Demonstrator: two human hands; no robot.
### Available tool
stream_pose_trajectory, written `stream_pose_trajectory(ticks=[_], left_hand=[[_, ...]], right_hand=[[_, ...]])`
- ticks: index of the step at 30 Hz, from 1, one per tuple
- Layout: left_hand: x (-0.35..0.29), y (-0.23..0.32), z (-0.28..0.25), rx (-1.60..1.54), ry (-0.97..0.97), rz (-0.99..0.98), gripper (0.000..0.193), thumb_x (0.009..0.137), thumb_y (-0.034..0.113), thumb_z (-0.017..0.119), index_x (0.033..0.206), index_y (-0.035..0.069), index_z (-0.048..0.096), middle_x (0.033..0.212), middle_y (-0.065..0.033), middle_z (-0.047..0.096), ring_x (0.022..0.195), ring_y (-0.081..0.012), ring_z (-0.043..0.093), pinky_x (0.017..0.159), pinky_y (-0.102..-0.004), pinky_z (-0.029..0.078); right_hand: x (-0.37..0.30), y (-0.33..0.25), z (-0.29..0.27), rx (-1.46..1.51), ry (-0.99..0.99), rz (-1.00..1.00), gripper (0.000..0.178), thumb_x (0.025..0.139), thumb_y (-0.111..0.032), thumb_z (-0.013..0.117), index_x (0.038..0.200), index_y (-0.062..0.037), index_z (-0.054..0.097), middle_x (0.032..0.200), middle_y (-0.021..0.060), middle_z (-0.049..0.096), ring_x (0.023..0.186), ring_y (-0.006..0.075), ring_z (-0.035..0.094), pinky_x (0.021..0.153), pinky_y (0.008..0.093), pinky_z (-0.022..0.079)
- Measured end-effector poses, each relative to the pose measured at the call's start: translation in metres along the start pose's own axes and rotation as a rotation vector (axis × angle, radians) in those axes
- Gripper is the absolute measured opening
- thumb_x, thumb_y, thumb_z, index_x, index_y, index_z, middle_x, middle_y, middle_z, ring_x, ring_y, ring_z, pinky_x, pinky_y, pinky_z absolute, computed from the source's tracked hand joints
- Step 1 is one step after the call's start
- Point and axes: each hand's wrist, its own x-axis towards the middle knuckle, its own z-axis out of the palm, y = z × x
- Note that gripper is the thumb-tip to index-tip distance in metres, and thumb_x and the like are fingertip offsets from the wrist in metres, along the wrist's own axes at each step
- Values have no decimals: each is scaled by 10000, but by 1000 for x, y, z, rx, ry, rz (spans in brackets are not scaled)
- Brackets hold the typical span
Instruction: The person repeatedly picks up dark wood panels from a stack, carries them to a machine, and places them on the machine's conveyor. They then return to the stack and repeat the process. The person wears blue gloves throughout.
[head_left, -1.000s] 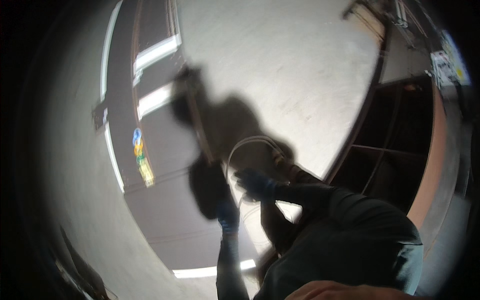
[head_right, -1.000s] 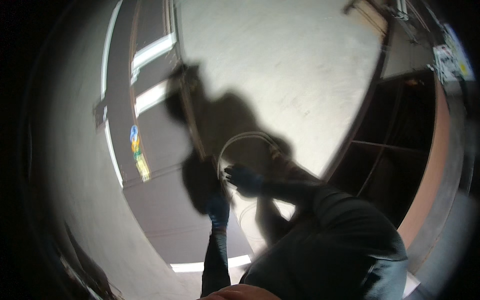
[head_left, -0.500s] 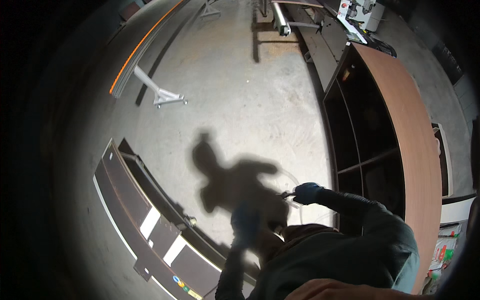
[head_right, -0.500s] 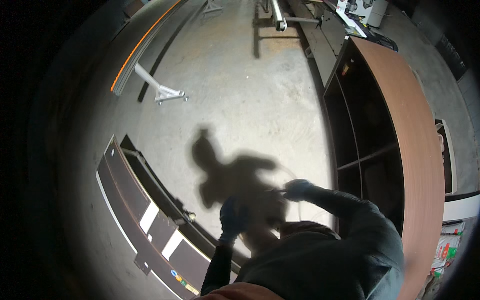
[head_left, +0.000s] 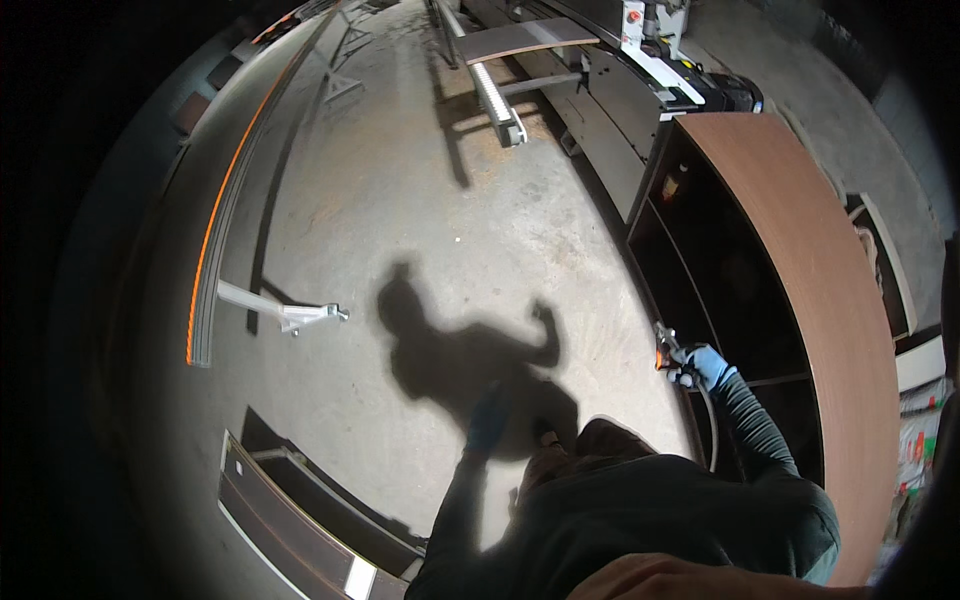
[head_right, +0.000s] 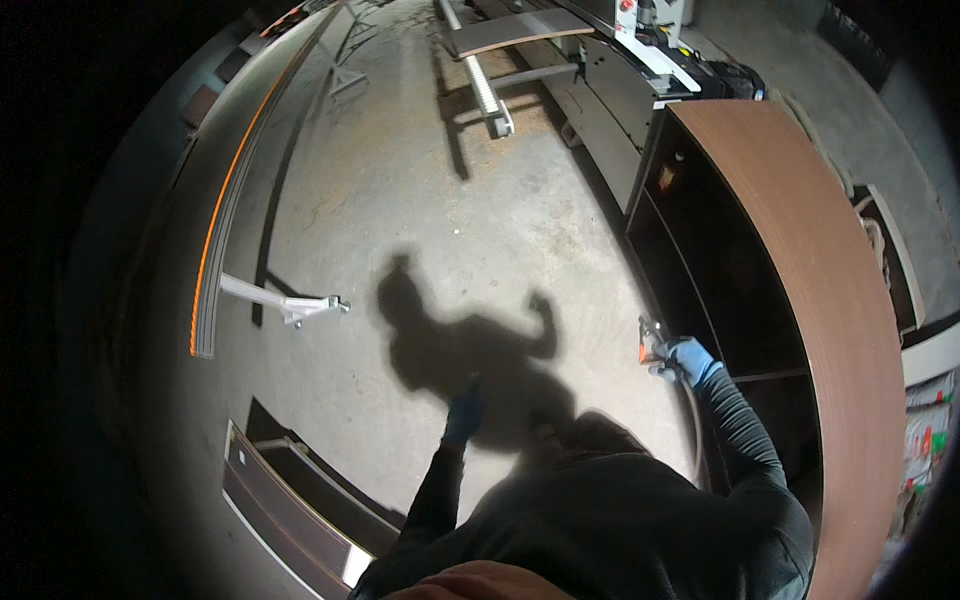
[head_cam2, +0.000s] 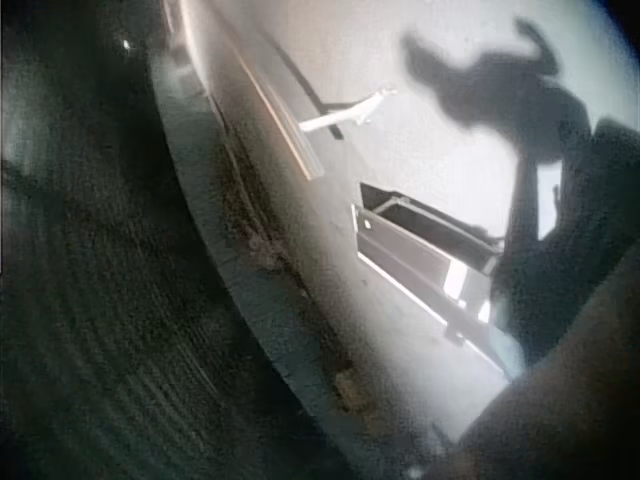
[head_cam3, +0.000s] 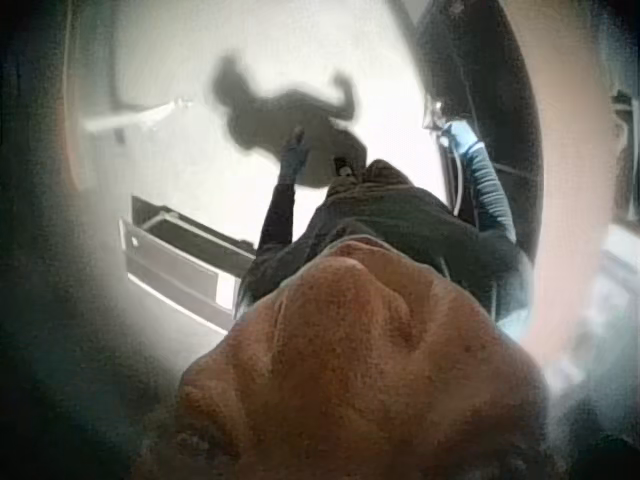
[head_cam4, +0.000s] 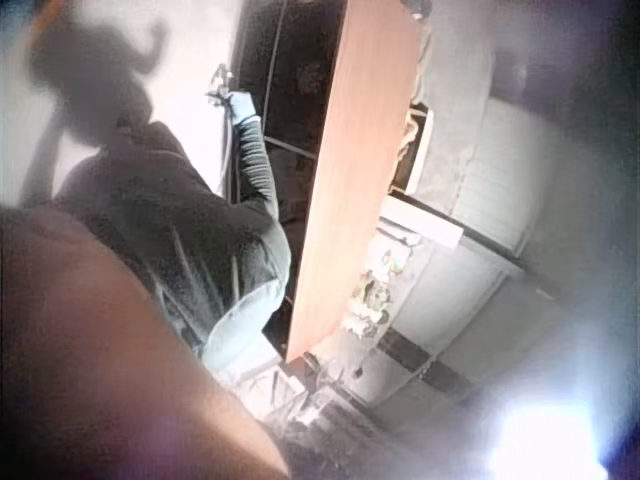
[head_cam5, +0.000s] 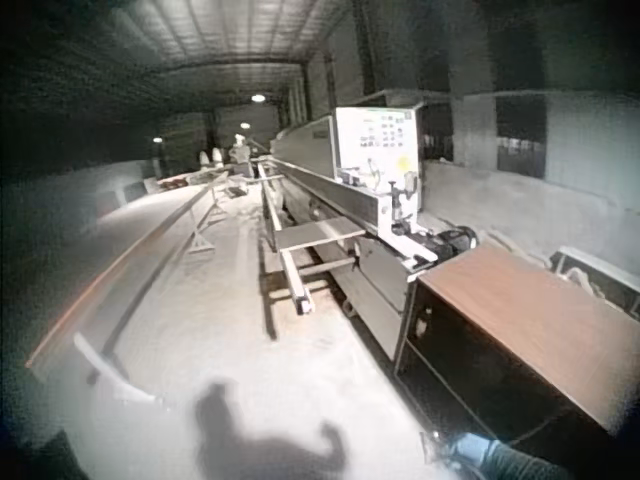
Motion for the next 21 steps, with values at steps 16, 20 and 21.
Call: stream_pose_trajectory(ticks=[16, 20, 21], left_hand=[[603, 220, 272, -631, -80, -215, 605, 1027, 441, 632, 1392, -38, 567, 1371, -170, 627, 1246, -258, 589, 1077, -374, 461], [736, 166, 265, -820, -106, -503, 880, 937, 516, 712, 1599, 59, 355, 1642, -160, 368, 1512, -307, 345, 1231, -485, 265], [762, 152, 266, -949, -108, -600, 923, 919, 511, 739, 1617, 68, 328, 1658, -163, 335, 1534, -334, 307, 1247, -486, 231]], right_hand=[[223, -377, 5, 626, -474, -351, 371, 1010, -90, 536, 1339, 80, 514, 1260, 226, 646, 1043, 271, 695, 990, 402, 596], [272, -480, -18, 524, -266, -240, 417, 1011, -99, 548, 1401, 39, 496, 1360, 285, 603, 1035, 260, 713, 655, 226, 588], [286, -504, -23, 346, -204, -271, 361, 1018, -116, 552, 1359, 1, 548, 1236, 235, 675, 935, 225, 720, 590, 203, 552]])
